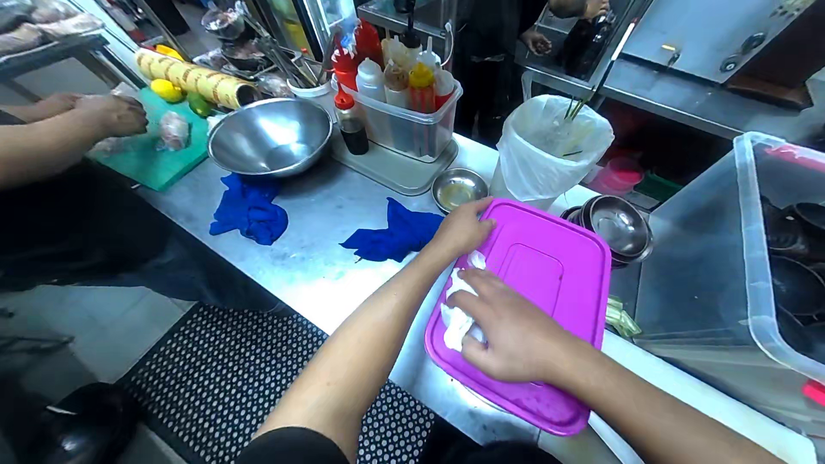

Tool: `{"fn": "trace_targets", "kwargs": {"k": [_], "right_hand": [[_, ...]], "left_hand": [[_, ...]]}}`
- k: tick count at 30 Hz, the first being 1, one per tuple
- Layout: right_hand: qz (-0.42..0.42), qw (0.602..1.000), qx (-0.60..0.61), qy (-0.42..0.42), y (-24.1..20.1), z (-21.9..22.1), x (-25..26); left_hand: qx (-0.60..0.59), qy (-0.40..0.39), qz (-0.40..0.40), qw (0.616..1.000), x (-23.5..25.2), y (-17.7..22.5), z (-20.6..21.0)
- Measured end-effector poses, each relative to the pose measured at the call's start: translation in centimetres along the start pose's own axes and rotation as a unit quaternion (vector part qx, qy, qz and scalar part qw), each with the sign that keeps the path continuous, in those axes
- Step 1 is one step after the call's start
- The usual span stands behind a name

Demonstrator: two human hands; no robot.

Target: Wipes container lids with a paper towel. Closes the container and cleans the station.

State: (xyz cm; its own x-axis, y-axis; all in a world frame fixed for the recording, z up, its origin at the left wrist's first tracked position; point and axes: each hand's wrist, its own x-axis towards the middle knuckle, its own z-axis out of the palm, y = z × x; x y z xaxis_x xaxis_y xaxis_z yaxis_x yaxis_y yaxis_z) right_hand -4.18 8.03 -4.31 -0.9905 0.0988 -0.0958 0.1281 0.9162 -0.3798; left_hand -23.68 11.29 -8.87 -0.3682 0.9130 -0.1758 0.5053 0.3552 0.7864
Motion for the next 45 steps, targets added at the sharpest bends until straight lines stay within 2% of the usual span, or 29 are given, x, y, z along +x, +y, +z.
{"fn": "trace_targets", "kwargs": {"k": [3,6,11,15,19,23,26,29,32,34,38,40,43,45], "right_hand": [[-0.039,0.999,0.018,0.01,-2.0,1.6,-1.2],[-0.101,0.994,0.036,-0.004,-4.0,2.8,-2.2],[-0.178,0.982,0.058,0.025,-3.0,3.1,-2.6],[-0.209,0.974,0.085,-0.029,-1.1,1.4,-6.0],[-0.145,0.976,0.135,-0.095,1.0,-2.5,-9.6],[-0.051,0.98,0.193,0.009,1.4,-3.9,-8.0],[-0.045,0.974,0.211,0.064,-0.7,-0.8,-5.3],[-0.074,0.988,0.121,0.064,-3.0,3.6,-5.3],[-0.087,0.992,0.034,0.085,-3.6,4.4,-8.1],[-0.089,0.992,0.013,0.091,-2.7,4.4,-11.3],[-0.072,0.99,-0.002,0.119,0.4,4.3,-18.0],[-0.062,0.993,-0.007,0.105,1.4,3.5,-20.0],[-0.036,0.995,0.018,0.096,2.5,1.4,-19.7],[0.015,0.986,0.008,0.166,3.6,-0.2,-18.4]], "left_hand": [[0.011,0.043,-0.025,0.999,-0.3,0.4,1.1],[0.025,0.047,-0.039,0.998,-0.4,0.6,1.0],[0.046,0.062,-0.04,0.996,-0.5,1.0,0.7],[0.073,0.071,-0.041,0.994,-0.7,1.5,0.8],[0.094,0.069,-0.043,0.992,-0.6,1.8,0.9],[0.094,0.074,-0.065,0.991,-0.5,2.1,1.1],[0.125,0.073,-0.065,0.987,-0.9,2.6,1.0],[0.174,0.06,-0.077,0.98,-1.3,3.7,0.9],[0.219,0.086,-0.083,0.968,-2.0,4.2,1.4],[0.255,0.11,-0.079,0.957,-2.3,4.2,1.9],[0.282,0.115,-0.065,0.95,-2.3,4.4,2.0],[0.287,0.109,-0.069,0.949,-2.3,4.7,2.1],[0.297,0.112,-0.066,0.946,-2.6,4.7,2.5],[0.3,0.117,-0.06,0.945,-2.8,4.8,2.5]]}}
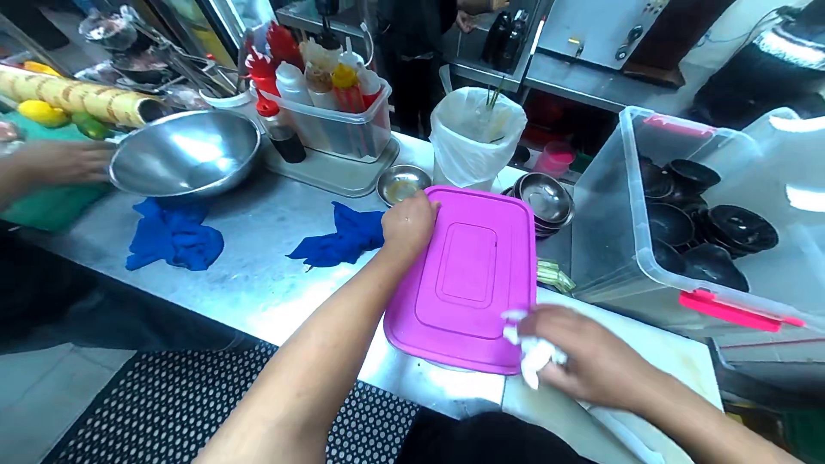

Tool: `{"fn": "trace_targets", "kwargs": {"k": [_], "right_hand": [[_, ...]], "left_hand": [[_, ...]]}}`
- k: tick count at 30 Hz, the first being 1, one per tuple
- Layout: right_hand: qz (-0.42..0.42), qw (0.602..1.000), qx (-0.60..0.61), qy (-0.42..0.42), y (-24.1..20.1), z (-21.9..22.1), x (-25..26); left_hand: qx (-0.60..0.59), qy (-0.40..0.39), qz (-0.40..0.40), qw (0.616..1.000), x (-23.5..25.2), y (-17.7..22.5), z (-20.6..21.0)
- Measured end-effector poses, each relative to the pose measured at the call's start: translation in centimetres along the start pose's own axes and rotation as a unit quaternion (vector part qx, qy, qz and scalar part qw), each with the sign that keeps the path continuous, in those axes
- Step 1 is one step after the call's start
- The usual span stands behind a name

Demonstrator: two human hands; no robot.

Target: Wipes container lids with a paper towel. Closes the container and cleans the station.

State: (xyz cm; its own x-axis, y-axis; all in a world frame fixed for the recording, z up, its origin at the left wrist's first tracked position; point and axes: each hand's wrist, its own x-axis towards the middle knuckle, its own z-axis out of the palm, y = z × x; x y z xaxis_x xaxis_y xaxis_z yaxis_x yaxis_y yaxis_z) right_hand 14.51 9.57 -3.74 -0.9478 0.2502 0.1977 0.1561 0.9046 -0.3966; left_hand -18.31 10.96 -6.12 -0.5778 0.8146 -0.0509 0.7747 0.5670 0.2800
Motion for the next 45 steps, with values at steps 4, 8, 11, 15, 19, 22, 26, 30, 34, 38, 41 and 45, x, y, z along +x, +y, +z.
{"fn": "trace_targets", "kwargs": {"k": [4,8,11,15,19,22,26,30,34,38,41,45], "right_hand": [[0.147,0.985,-0.002,0.086,3.4,-3.0,5.4],[0.197,0.979,-0.04,0.041,9.1,-2.9,10.5],[0.166,0.975,-0.145,-0.038,10.2,-1.2,11.1],[0.089,0.977,-0.178,-0.077,3.5,0.5,6.1],[0.009,0.99,-0.122,-0.066,-5.0,2.8,-0.7],[0.075,0.996,-0.022,-0.037,-5.9,3.0,-1.0],[0.269,0.931,0.242,0.042,-3.1,-1.6,2.5],[0.332,0.898,0.267,0.107,-0.8,-3.4,6.5],[0.182,0.983,0.038,0.006,2.0,0.9,8.6],[0.104,0.987,-0.119,-0.008,7.7,1.7,12.0],[0.156,0.975,-0.16,-0.009,9.2,0.4,14.5],[0.106,0.977,-0.172,-0.067,3.9,1.9,11.0]], "left_hand": [[0.007,-0.022,0.01,1.0,-0.1,0.8,-0.8],[-0.072,-0.047,0.004,0.996,0.1,1.4,0.0],[-0.062,-0.051,0.037,0.996,0.1,0.9,1.2],[-0.051,-0.049,0.015,0.997,0.0,1.3,1.2],[-0.041,-0.036,0.014,0.998,0.0,1.4,1.2],[-0.036,-0.034,0.017,0.999,-0.1,1.4,1.4],[-0.033,-0.039,0.019,0.999,-0.2,1.4,1.0],[-0.034,-0.048,0.021,0.998,0.0,1.2,1.0],[-0.045,-0.048,0.03,0.997,0.0,1.2,1.1],[-0.032,-0.05,0.032,0.998,0.1,1.1,1.2],[-0.031,-0.048,0.027,0.998,0.1,1.2,1.2],[-0.031,-0.042,0.015,0.999,-0.1,1.4,1.3]]}}
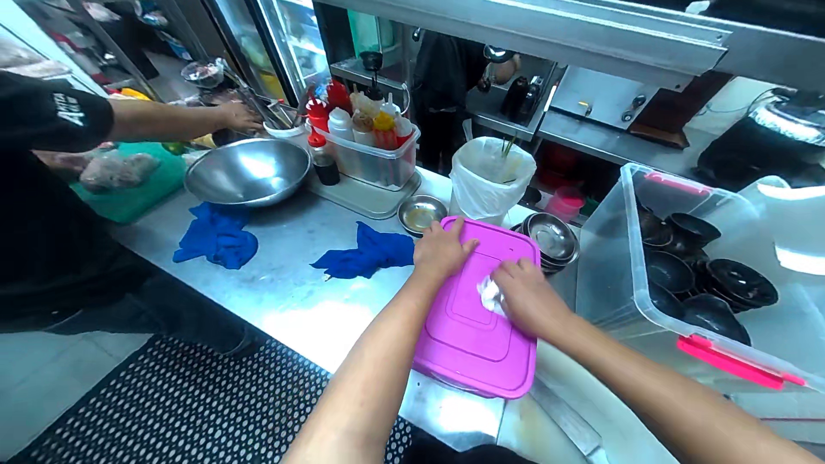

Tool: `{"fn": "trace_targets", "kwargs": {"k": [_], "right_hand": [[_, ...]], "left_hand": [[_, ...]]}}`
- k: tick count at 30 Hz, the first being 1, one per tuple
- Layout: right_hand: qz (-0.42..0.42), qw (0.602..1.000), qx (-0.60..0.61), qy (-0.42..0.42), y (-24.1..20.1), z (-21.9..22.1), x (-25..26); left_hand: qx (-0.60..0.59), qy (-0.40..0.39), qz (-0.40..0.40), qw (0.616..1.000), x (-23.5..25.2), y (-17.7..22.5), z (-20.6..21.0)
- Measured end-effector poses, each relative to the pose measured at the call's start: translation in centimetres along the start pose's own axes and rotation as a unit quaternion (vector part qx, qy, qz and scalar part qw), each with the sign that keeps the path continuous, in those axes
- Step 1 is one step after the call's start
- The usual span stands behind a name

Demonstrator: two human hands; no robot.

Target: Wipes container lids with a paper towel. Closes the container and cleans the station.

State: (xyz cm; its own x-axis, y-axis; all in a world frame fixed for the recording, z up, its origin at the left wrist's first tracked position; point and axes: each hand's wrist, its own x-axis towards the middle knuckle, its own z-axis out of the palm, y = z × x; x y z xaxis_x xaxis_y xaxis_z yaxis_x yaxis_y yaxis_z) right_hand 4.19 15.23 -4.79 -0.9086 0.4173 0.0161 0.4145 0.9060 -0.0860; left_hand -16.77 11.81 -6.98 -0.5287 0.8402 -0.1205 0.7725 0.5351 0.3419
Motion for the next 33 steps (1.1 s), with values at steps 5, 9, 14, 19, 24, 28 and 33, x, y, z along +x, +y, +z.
{"fn": "trace_targets", "kwargs": {"k": [5,9,14,19,24,28,33], "right_hand": [[-0.156,0.952,0.17,-0.199,-3.1,-3.4,-5.8],[-0.101,0.974,0.198,-0.054,-1.0,-4.6,-2.8],[-0.114,0.98,0.161,0.024,1.3,1.5,-0.9],[0.015,0.997,0.061,0.038,6.0,0.6,4.3],[0.16,0.963,0.129,0.176,7.8,-1.6,5.2],[0.188,0.956,0.153,0.166,5.7,-0.9,5.6],[-0.011,0.98,0.177,0.087,-2.0,1.9,3.5]], "left_hand": [[0.005,0.004,0.01,1.0,0.1,0.0,0.1],[0.009,-0.009,0.01,1.0,-0.1,0.2,-0.1],[0.004,-0.01,0.011,1.0,0.0,0.0,-0.3],[-0.011,-0.012,0.008,1.0,0.3,-0.3,-0.2],[-0.023,-0.013,0.009,1.0,-0.1,-0.2,-0.6],[-0.182,-0.026,0.008,0.983,1.6,-1.7,0.0],[-0.438,-0.05,-0.09,0.893,2.5,-3.2,0.1]]}}
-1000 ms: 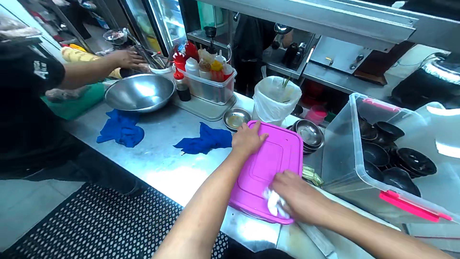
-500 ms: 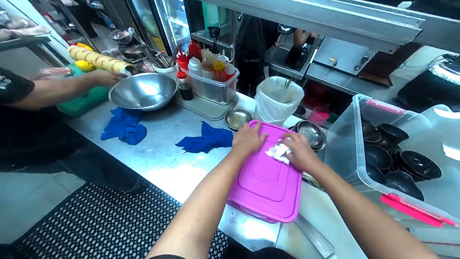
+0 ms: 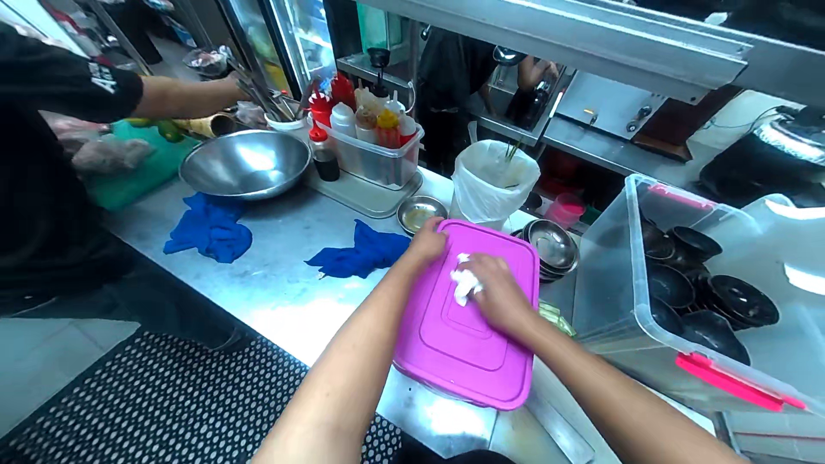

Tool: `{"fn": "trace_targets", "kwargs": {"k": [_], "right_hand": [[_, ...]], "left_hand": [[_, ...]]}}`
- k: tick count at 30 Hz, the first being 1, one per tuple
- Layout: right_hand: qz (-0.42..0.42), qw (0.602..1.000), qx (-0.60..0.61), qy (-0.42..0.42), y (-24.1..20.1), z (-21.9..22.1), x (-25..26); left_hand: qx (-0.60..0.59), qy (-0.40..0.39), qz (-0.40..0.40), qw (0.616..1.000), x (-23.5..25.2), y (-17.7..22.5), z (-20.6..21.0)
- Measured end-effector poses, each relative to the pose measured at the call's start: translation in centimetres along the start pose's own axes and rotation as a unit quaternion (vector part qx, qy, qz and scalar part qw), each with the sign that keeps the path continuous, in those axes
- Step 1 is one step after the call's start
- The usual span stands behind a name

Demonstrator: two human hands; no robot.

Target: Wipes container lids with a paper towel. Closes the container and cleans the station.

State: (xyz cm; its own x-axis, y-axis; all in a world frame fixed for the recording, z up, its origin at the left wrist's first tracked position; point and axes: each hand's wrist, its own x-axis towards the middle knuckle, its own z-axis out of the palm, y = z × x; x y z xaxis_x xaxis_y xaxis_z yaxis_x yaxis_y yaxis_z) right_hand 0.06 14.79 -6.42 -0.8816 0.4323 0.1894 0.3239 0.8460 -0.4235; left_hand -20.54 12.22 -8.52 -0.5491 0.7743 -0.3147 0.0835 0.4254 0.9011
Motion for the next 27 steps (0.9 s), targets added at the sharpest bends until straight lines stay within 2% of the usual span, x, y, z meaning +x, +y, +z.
{"fn": "trace_targets", "kwargs": {"k": [2,4,6,8,10,12,15,19,24,27], "right_hand": [[-0.075,0.989,0.066,-0.11,-2.4,-0.4,-2.1],[-0.112,0.962,0.155,-0.196,-3.5,-2.1,-3.2],[-0.109,0.968,0.159,-0.159,-3.1,-3.4,-2.8],[-0.111,0.985,0.1,-0.084,-1.1,-3.3,-1.2],[-0.101,0.993,0.023,-0.053,1.5,-2.1,0.7],[-0.051,0.997,-0.058,-0.027,2.8,-1.1,2.3],[-0.003,0.991,-0.134,-0.011,1.1,-0.3,4.2],[0.026,0.983,-0.168,-0.074,0.2,-1.4,4.7],[0.228,0.944,-0.188,-0.145,0.7,-4.6,2.8],[0.28,0.923,-0.197,-0.174,0.3,-5.3,2.6]], "left_hand": [[0.038,0.009,-0.007,0.999,0.2,-0.2,0.2],[0.06,0.014,-0.008,0.998,0.4,-0.3,0.2],[0.062,0.017,-0.015,0.998,0.4,-0.3,0.0],[0.062,0.012,-0.023,0.998,0.2,-0.2,0.0],[0.077,0.013,-0.024,0.997,0.0,0.0,0.1],[0.112,0.02,-0.022,0.993,0.0,0.0,0.2],[0.183,0.035,-0.019,0.982,-0.4,0.4,0.0],[0.177,0.031,-0.011,0.984,-0.3,0.4,0.0],[0.202,0.036,-0.025,0.978,-0.7,0.9,0.5],[0.197,0.038,-0.024,0.979,-0.7,0.8,0.6]]}}
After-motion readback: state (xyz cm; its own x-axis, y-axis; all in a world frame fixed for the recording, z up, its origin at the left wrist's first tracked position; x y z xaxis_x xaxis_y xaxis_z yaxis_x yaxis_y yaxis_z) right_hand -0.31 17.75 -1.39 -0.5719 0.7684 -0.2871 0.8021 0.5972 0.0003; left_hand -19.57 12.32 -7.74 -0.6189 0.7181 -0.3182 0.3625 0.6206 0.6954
